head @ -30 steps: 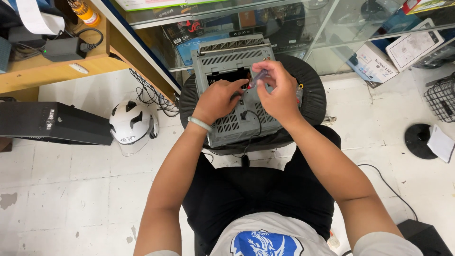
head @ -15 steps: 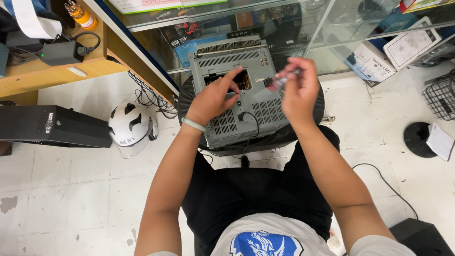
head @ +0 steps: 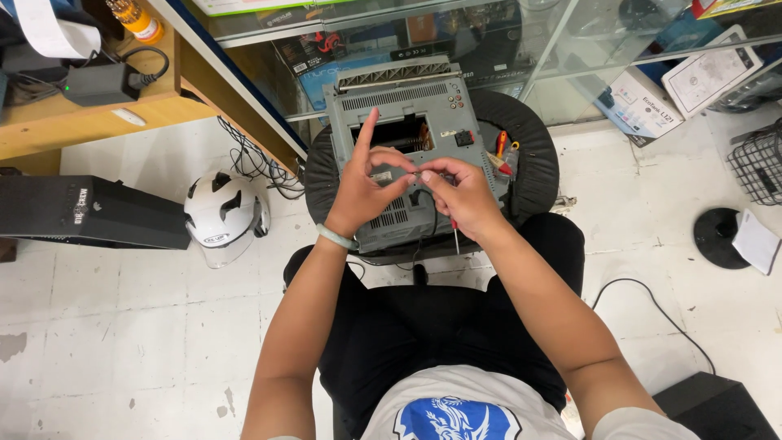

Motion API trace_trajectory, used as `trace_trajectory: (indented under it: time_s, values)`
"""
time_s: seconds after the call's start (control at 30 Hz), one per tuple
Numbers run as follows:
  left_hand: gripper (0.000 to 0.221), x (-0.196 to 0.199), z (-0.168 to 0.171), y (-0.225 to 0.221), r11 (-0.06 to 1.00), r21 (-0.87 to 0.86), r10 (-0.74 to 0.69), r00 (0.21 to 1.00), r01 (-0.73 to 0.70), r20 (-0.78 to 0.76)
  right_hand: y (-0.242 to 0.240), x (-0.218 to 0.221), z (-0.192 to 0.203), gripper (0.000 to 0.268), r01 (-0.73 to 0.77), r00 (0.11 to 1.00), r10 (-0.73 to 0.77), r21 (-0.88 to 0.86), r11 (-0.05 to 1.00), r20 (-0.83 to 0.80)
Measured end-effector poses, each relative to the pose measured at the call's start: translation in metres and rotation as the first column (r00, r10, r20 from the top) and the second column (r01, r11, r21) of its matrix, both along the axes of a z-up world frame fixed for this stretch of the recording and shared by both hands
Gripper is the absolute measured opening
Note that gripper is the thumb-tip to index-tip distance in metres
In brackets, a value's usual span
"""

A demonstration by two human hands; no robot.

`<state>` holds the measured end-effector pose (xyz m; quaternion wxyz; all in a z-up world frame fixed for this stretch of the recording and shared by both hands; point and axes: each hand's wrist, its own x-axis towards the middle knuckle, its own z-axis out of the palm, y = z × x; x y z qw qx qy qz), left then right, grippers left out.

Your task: Cleaning an electronic device with a brush and unscrewing its back panel for disassembly.

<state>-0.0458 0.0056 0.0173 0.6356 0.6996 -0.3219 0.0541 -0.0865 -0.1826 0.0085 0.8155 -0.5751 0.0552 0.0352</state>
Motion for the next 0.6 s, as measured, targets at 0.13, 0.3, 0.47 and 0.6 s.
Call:
trace_trajectory:
  time_s: [0.13,0.3,0.47,0.6]
  values:
    - [0.099,-0.001,-0.001,-0.003,1.0,-0.009,-0.009,1.0,0.009,-0.009,-0.008,0.008,-0.024,0.02,-0.001,0.999,0.002,-0.026,1.0,0.038]
    - [0.092,0.002,0.003,-0.005,0.997,0.064,0.025,0.995,-0.031,0.093,-0.018,0.016,-0.011,0.014,0.077,0.996,-0.074,-0.054,0.996,0.039]
    - [0.054,0.01,-0.023,0.012,0.954,0.257,0.116,0.982,-0.152,0.15,-0.069,0.041,-0.05,0.013,0.202,0.979,-0.202,0.008,0.979,-0.014]
    - [0.043,0.004,-0.026,0.008,0.883,0.408,0.138,0.959,-0.233,0.249,-0.133,0.069,-0.111,0.016,0.339,0.927,-0.335,-0.005,0.941,-0.168]
